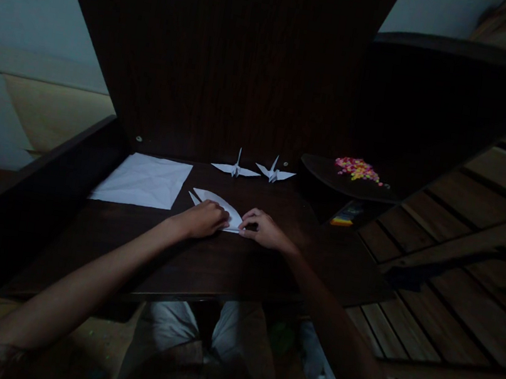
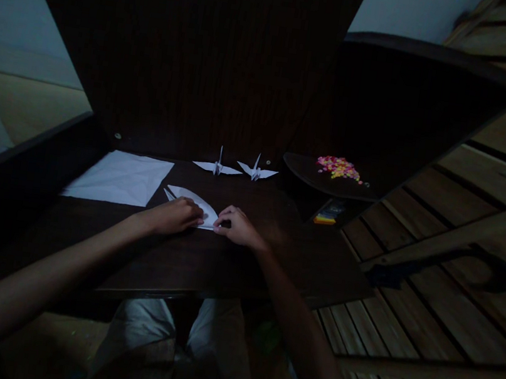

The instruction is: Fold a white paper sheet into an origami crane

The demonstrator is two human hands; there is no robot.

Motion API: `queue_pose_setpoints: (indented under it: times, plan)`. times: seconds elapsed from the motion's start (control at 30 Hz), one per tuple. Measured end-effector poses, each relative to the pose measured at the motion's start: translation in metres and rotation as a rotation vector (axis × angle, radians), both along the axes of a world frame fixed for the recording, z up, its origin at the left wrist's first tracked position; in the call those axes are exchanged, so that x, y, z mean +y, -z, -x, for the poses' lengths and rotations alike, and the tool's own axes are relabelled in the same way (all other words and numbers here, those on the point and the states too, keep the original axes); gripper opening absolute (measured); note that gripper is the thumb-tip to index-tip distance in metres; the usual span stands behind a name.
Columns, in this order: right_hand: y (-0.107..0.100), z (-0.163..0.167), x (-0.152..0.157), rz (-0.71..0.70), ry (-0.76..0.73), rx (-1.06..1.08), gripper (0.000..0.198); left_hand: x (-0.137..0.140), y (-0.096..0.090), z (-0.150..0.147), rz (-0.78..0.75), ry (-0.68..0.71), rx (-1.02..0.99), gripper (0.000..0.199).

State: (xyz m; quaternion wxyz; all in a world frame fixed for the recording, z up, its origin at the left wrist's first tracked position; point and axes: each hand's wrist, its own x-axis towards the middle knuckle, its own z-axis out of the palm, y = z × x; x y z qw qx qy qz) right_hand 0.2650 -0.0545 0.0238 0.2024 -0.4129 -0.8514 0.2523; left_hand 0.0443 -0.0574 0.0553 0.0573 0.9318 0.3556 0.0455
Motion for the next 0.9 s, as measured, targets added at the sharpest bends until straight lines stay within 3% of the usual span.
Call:
queue_pose_setpoints:
  times: [0.4,0.9]
  plan:
    - [0.001,0.003,-0.004,-0.009,0.064,-0.047,0.005,-0.002,0.01,0.004,-0.085,0.048,-0.049,0.025]
    - [0.008,0.011,-0.007,-0.023,0.229,-0.034,0.013,0.0,0.024,0.001,-0.214,0.03,-0.072,0.026]
